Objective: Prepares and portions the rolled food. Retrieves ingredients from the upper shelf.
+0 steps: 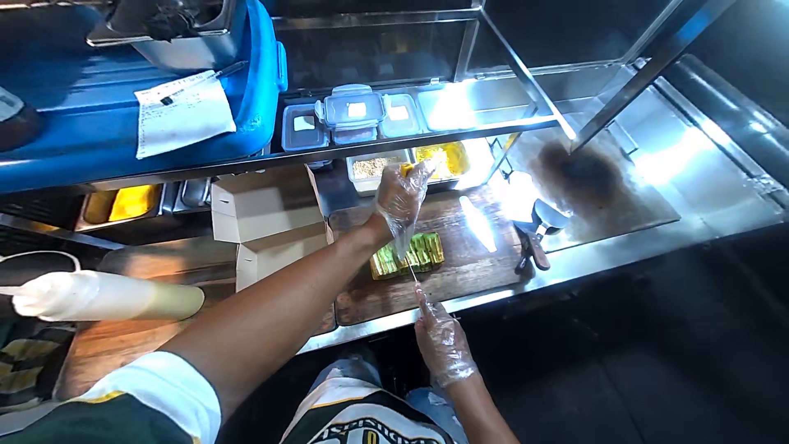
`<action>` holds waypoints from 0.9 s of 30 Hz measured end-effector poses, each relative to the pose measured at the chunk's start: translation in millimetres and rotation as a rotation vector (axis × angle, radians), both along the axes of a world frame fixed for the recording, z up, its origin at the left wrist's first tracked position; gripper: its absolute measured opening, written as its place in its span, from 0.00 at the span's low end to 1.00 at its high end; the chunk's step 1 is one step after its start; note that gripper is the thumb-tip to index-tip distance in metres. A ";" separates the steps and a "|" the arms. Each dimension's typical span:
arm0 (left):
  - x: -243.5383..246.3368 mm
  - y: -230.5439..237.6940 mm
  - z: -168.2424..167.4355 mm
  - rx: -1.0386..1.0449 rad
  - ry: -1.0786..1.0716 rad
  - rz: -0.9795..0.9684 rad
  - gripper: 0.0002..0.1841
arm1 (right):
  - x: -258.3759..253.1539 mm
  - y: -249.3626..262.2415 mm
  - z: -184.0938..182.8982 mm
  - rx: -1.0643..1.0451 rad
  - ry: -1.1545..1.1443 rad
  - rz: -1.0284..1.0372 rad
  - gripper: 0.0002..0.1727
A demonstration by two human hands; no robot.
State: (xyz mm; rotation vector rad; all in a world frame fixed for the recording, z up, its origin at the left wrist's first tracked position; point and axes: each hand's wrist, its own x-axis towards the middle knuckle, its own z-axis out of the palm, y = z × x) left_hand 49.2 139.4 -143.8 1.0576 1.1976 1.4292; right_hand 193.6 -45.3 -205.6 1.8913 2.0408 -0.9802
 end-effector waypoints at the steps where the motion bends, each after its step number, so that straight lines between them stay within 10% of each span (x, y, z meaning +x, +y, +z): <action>1: 0.4 1.7 -3.0 0.022 0.010 0.007 0.19 | 2.3 -1.3 3.0 -0.004 -0.025 0.011 0.35; 17: -4.0 2.8 -20.6 0.018 0.001 0.112 0.18 | 26.7 -41.5 -1.6 0.055 -0.070 0.014 0.33; 22: -1.9 -2.8 -20.3 0.047 0.030 0.108 0.18 | -7.9 21.4 -44.6 -0.010 -0.006 0.059 0.35; 27: -5.6 -1.7 -20.7 0.031 -0.009 0.117 0.18 | 32.3 -45.0 -47.6 0.213 0.033 0.014 0.32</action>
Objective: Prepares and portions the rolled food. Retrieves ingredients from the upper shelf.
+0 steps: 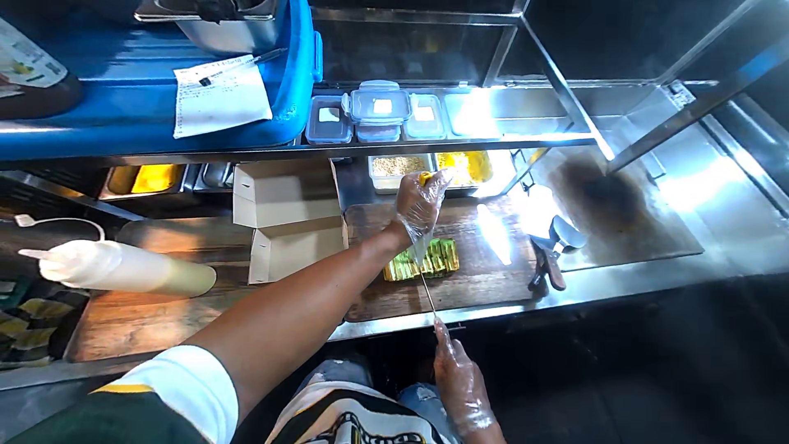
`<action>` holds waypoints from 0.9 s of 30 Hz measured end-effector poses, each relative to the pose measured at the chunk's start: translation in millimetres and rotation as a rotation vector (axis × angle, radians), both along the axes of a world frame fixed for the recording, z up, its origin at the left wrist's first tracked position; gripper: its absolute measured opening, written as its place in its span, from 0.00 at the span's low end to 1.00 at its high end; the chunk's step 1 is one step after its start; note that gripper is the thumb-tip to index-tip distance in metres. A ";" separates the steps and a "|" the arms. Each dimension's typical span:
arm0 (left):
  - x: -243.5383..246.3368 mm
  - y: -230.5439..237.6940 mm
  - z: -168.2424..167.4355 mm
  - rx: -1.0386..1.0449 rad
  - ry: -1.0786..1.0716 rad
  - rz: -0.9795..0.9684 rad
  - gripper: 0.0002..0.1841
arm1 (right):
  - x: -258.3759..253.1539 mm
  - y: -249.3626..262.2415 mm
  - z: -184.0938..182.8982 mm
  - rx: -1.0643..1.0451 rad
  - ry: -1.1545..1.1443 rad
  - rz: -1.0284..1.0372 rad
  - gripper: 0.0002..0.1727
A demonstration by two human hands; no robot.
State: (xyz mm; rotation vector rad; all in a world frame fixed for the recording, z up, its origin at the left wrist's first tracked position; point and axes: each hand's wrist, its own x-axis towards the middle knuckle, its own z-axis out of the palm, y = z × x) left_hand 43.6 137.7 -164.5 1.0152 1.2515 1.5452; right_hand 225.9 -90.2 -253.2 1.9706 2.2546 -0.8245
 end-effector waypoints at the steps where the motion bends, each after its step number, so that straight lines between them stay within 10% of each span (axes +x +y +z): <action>1: -1.8 -0.4 0.1 -0.002 -0.007 0.006 0.17 | -1.5 1.6 -5.6 0.008 0.019 0.006 0.32; 6: 2.7 -6.0 -0.6 0.030 0.032 -0.002 0.17 | -44.2 66.9 -24.6 -0.159 0.007 0.033 0.34; 13: -5.9 -4.6 -1.5 0.016 -0.020 -0.026 0.17 | 74.2 -87.9 -6.3 0.017 0.261 -0.037 0.33; 19: -8.0 -7.5 4.0 -0.042 -0.016 -0.074 0.16 | 58.7 -67.8 19.4 -0.281 0.740 -0.344 0.34; 27: -12.7 -11.8 70.9 0.076 -0.063 -0.169 0.18 | 36.7 -76.3 40.2 0.024 0.311 -0.077 0.34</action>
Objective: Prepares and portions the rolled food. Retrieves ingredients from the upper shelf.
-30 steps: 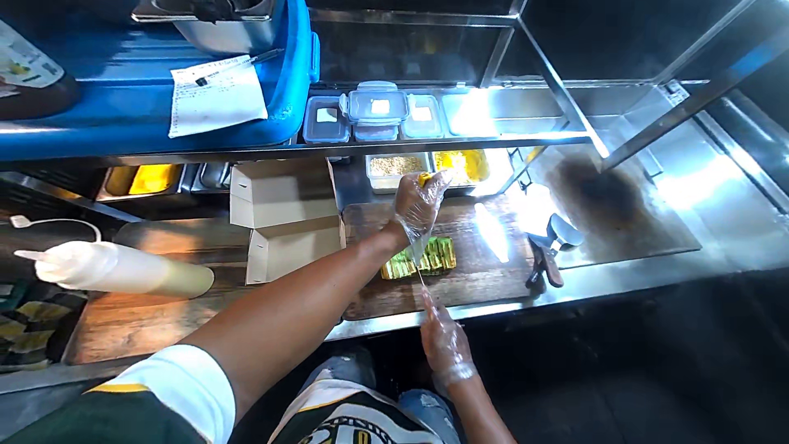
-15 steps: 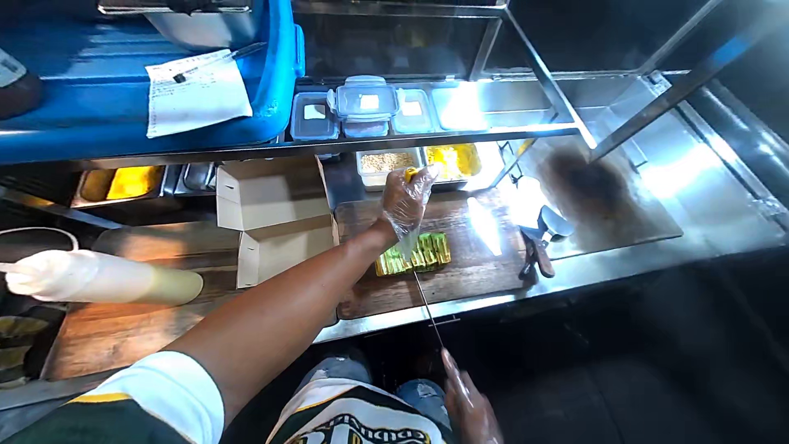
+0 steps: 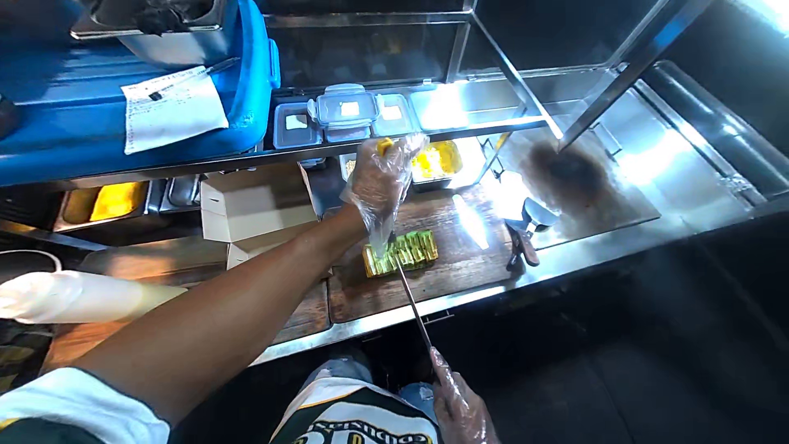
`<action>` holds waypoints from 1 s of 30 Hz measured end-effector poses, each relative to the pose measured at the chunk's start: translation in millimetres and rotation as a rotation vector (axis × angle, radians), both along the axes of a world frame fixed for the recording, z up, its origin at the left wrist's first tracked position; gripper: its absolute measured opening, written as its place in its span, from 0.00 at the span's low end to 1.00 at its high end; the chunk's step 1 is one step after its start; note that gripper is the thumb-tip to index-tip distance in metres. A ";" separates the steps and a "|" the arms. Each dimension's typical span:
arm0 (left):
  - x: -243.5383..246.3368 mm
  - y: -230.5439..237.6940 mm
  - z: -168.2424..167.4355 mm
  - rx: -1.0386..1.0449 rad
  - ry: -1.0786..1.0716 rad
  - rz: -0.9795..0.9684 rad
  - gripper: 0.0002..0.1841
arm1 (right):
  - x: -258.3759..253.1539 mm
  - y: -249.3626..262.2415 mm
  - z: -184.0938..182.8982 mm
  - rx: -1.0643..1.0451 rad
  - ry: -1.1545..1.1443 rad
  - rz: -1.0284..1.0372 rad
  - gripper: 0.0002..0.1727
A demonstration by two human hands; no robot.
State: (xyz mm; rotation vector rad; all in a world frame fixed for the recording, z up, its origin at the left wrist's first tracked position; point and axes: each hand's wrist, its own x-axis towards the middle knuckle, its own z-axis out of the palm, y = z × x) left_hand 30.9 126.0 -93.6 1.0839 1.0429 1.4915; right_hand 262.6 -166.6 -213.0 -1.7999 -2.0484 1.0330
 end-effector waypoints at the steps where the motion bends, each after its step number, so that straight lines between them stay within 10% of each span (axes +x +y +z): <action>1: 0.0 0.1 -5.3 -0.020 0.010 0.019 0.17 | -5.6 4.6 3.4 -0.025 -0.021 0.011 0.35; 30: -9.7 5.0 -43.2 -0.189 0.133 0.151 0.19 | -90.4 106.7 2.4 -0.150 -0.208 0.060 0.32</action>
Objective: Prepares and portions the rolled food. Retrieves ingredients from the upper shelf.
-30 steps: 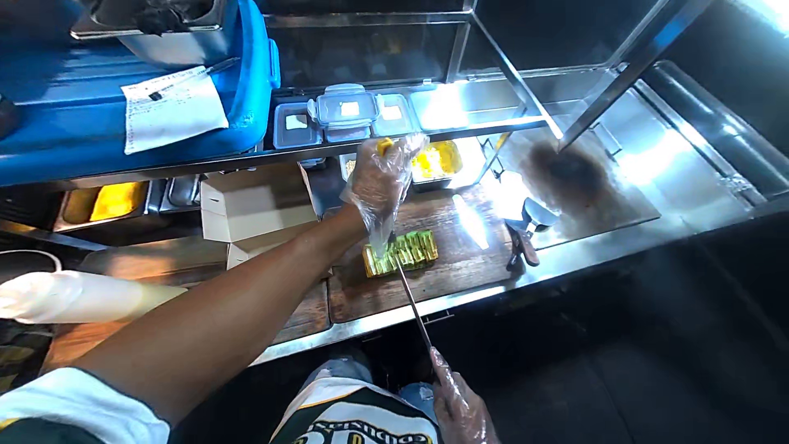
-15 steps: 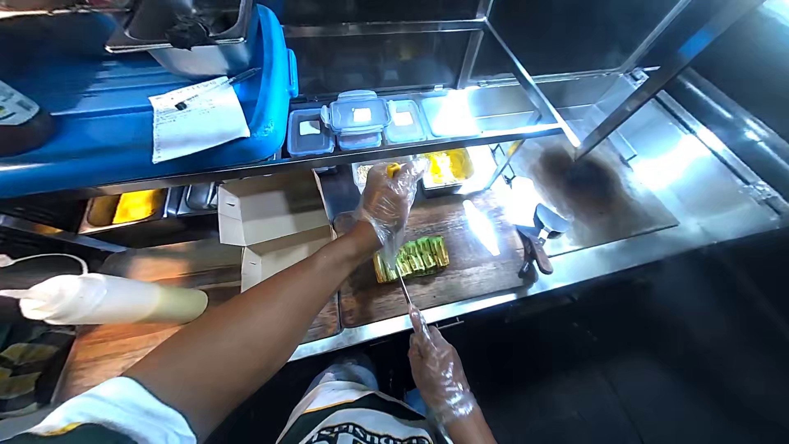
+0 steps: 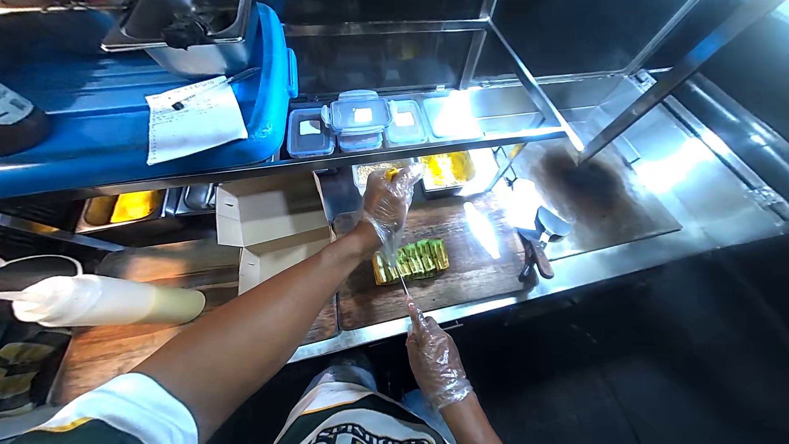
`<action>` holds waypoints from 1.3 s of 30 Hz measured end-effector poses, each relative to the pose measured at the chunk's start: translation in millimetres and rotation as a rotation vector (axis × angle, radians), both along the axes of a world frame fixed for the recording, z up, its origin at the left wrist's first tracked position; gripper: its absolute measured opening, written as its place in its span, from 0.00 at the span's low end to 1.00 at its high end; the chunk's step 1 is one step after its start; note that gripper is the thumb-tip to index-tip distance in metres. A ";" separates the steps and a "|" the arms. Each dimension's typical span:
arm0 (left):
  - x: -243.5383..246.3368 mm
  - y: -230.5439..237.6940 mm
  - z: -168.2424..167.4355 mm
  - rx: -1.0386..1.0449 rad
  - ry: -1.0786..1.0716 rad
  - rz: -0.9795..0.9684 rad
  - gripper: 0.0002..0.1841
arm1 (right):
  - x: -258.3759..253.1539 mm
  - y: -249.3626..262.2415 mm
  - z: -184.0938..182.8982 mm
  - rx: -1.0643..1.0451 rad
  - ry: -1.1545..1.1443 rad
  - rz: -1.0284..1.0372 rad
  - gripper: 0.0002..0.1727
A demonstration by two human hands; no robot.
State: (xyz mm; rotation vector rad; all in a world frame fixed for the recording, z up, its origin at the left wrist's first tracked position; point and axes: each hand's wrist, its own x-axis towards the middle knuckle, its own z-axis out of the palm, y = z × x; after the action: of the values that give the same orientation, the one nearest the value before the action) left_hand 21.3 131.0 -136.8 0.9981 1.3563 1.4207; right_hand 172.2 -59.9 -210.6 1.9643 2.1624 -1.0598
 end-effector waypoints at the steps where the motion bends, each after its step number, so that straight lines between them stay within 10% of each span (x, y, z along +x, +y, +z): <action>1: 0.8 0.2 0.4 -0.001 -0.016 0.006 0.19 | -0.5 1.2 -0.6 0.010 0.010 -0.005 0.31; 39: -1.3 3.3 -10.2 0.002 -0.026 0.006 0.20 | 6.7 -1.6 0.9 -0.047 -0.066 0.037 0.34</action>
State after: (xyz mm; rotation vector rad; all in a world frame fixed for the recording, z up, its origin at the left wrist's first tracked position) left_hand 20.0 134.3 -147.0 0.9741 1.3397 1.4349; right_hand 178.9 -61.5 -209.7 1.9040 2.1123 -1.0161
